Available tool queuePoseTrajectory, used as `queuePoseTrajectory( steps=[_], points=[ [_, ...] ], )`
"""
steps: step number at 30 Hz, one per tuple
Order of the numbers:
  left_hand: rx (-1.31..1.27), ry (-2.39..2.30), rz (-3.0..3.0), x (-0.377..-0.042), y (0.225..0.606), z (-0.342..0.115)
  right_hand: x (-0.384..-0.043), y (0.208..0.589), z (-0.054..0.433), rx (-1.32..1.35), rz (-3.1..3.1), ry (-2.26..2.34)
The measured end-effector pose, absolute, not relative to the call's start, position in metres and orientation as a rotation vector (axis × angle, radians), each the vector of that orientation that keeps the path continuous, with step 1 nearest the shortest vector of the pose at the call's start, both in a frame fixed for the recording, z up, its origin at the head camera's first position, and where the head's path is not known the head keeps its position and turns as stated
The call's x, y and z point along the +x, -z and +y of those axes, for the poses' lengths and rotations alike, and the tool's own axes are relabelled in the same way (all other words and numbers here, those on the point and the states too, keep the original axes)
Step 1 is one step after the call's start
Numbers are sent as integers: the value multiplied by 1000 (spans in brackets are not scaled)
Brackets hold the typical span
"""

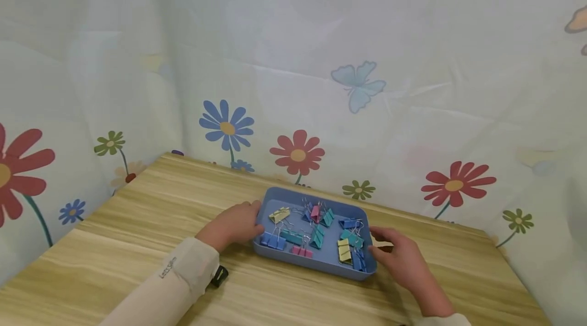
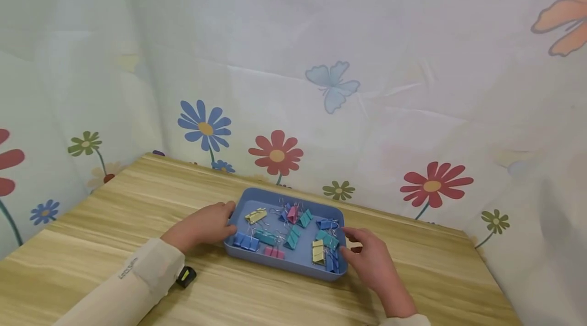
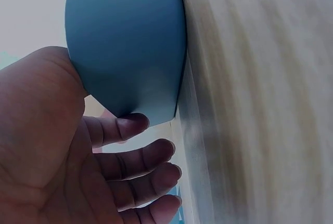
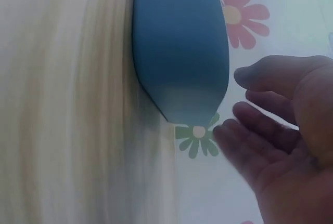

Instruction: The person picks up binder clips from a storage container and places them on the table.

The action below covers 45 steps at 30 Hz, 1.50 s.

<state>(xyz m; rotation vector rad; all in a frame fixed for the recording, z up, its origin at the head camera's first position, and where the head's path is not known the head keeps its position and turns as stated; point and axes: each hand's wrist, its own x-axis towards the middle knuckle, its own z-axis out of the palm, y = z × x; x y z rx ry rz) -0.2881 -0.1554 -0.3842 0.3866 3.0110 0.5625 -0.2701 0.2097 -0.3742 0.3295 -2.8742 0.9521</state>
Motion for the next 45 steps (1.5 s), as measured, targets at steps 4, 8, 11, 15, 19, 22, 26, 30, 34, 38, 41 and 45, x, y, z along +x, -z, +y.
queuePoseTrajectory(
  steps=[4,8,11,15,19,22,26,30,34,38,41,45],
  points=[
    [377,-560,3012,-288,386,-155,-268,374,203,371,-2830,-1026],
    [376,-550,3022,-289,387,-155,-269,377,198,409,-2795,-1036],
    [382,-544,3024,-290,388,-156,-270,381,196,431,-2790,-1013],
    [383,-539,3020,-291,389,-156,-273,383,193,460,-2808,-964],
    [379,-537,3021,-293,388,-155,-274,383,190,469,-2831,-901],
    [385,-535,3022,-294,388,-156,-273,383,188,454,-2844,-876],
    [401,-529,3022,-294,387,-155,-273,383,188,431,-2852,-858],
    [403,-532,3022,-292,388,-156,-273,384,188,405,-2862,-863],
    [400,-536,3022,-292,388,-156,-273,384,188,372,-2868,-895],
    [389,-532,3017,-293,389,-156,-271,384,186,359,-2857,-911],
    [385,-540,3008,-293,389,-156,-270,383,185,361,-2835,-907],
    [390,-551,3004,-293,388,-156,-269,381,184,361,-2807,-907]
  ],
)
